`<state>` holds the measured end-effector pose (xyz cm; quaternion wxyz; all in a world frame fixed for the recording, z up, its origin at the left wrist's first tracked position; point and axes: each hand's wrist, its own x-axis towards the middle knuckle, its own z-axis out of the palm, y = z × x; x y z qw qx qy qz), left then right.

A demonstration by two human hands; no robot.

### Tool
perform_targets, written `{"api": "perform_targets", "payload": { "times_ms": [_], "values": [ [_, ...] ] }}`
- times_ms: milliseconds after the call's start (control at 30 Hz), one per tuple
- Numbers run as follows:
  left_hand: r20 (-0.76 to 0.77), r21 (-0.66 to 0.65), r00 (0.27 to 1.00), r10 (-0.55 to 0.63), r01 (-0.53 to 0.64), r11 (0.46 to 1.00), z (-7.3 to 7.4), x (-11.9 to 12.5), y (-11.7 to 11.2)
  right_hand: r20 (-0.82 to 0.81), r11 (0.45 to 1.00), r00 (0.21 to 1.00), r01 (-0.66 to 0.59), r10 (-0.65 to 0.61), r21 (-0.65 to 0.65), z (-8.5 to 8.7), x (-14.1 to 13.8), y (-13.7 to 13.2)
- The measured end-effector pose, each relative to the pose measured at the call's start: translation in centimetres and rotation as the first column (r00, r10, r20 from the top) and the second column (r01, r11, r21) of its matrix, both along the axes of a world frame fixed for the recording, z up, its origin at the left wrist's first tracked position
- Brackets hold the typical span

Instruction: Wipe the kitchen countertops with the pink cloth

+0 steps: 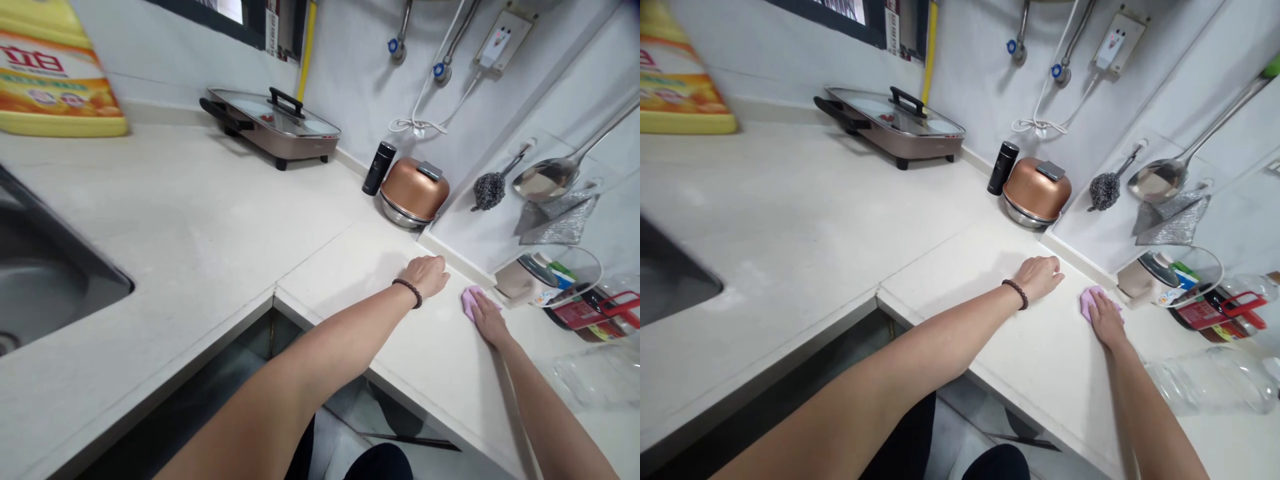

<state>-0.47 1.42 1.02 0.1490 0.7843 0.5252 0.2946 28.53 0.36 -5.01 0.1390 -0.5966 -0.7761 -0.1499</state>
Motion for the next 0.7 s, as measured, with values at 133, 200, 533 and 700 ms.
{"api": "perform_targets", "payload": {
  "times_ms": [133,200,533,700],
  "values": [
    [-0.027,-0.005,1.000,0.017,-0.017,1.000,0.3,-0.4,0.2,-0.016,1.000,1.000,0.011,-0.011,0.002,0.5,-0.2,0.6],
    [-0.044,-0.024,0.999,0.005,-0.006,1.000,0.4,-0.7,0.3,-0.021,1.000,1.000,0.008,-0.008,-0.002,0.5,-0.3,0.1],
    [-0.076,-0.095,0.997,-0.010,0.003,0.995,0.7,-1.3,0.1,-0.044,0.987,0.993,-0.113,0.108,-0.115,-1.6,1.6,-10.5],
    [-0.055,-0.091,0.998,-0.018,0.013,0.996,0.5,-1.3,0.1,-0.061,0.970,0.983,-0.179,0.172,-0.164,-2.5,2.6,-18.9]
  ]
}}
